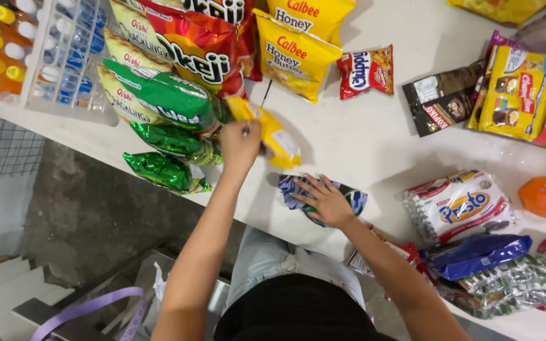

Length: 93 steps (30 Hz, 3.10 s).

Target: Wiping down various bags of snacks and crackers with a cloth at a store counter.

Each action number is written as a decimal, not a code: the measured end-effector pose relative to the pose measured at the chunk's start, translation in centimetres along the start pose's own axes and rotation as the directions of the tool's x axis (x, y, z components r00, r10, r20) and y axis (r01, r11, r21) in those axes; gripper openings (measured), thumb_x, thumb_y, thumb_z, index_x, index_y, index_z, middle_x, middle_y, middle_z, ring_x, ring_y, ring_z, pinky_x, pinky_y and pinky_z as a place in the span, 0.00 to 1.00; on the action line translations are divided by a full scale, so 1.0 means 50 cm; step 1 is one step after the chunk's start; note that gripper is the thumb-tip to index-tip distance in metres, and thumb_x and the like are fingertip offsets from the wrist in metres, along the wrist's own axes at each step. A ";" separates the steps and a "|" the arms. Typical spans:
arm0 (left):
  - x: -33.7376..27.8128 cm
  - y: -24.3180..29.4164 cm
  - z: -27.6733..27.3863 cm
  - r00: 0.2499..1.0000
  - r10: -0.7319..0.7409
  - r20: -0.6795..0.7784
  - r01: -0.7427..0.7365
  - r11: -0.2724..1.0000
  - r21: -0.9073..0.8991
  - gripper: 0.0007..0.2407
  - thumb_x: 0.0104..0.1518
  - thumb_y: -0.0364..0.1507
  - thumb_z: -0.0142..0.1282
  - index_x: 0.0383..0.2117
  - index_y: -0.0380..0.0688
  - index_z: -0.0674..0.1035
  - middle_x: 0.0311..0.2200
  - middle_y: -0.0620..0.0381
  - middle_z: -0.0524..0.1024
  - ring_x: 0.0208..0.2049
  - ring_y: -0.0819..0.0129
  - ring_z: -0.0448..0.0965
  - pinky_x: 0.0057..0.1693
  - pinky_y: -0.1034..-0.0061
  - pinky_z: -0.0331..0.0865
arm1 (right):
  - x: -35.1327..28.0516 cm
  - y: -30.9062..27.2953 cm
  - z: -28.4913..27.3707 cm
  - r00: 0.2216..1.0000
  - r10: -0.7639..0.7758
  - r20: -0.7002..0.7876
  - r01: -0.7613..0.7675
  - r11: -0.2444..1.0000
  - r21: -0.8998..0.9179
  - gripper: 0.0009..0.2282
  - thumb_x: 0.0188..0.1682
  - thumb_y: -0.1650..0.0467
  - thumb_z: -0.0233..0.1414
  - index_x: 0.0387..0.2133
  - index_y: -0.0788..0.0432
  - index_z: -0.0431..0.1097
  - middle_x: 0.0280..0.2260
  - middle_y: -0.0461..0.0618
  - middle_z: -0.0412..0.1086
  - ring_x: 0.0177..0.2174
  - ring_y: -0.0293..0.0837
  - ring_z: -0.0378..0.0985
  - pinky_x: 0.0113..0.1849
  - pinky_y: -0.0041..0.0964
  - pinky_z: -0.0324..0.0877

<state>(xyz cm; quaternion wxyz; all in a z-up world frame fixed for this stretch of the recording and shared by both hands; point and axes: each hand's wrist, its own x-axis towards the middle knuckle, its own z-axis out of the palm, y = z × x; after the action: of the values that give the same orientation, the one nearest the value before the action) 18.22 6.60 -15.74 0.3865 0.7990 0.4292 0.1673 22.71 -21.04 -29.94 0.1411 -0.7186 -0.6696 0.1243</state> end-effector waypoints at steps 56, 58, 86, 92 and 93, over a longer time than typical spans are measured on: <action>-0.313 0.036 -0.026 0.484 -0.669 0.564 0.856 0.230 -0.462 0.15 0.65 0.31 0.49 0.52 0.32 0.75 0.40 0.44 0.76 0.35 0.63 0.73 0.41 0.71 0.68 | 0.055 -0.141 -0.421 0.964 0.188 -0.187 -0.098 0.909 0.406 0.05 0.48 0.68 0.53 0.35 0.55 0.70 0.34 0.47 0.70 0.35 0.47 0.73 0.41 0.42 0.64; -0.335 -0.014 -0.087 0.406 -0.767 0.497 0.896 0.225 -0.384 0.17 0.66 0.33 0.47 0.55 0.32 0.73 0.41 0.40 0.76 0.35 0.59 0.74 0.39 0.68 0.69 | 0.044 -0.104 -0.350 0.993 0.082 -0.082 -0.011 0.770 0.638 0.05 0.50 0.67 0.55 0.34 0.54 0.74 0.35 0.46 0.74 0.39 0.48 0.75 0.46 0.47 0.65; -0.289 -0.133 -0.208 0.402 -0.691 0.601 0.880 0.111 -0.461 0.16 0.64 0.24 0.45 0.56 0.29 0.66 0.46 0.33 0.74 0.41 0.48 0.78 0.44 0.57 0.76 | 0.058 0.034 -0.146 0.467 0.856 -0.222 -0.791 0.517 0.326 0.07 0.41 0.69 0.57 0.32 0.58 0.72 0.28 0.50 0.71 0.33 0.52 0.72 0.45 0.49 0.60; -0.282 -0.135 -0.202 0.417 -0.679 0.604 0.887 0.157 -0.435 0.15 0.64 0.23 0.44 0.56 0.29 0.67 0.43 0.34 0.75 0.37 0.50 0.79 0.40 0.59 0.76 | 0.124 -0.057 -0.046 0.699 0.701 -0.138 -0.702 0.710 0.056 0.33 0.34 0.52 0.62 0.53 0.46 0.59 0.62 0.54 0.45 0.61 0.58 0.46 0.58 0.68 0.41; -0.281 -0.139 -0.204 0.427 -0.675 0.602 0.883 0.168 -0.438 0.15 0.64 0.21 0.43 0.56 0.30 0.67 0.43 0.35 0.75 0.36 0.52 0.78 0.39 0.61 0.76 | 0.130 -0.046 -0.012 0.730 0.683 -0.016 -0.682 0.730 0.046 0.49 0.34 0.45 0.60 0.70 0.40 0.45 0.73 0.54 0.28 0.69 0.61 0.31 0.60 0.79 0.29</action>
<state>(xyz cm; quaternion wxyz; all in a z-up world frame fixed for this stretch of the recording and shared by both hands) 0.13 2.29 -13.53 0.7427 0.2527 0.6199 -0.0172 21.25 -14.42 -28.47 0.1097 -0.9133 -0.3542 0.1683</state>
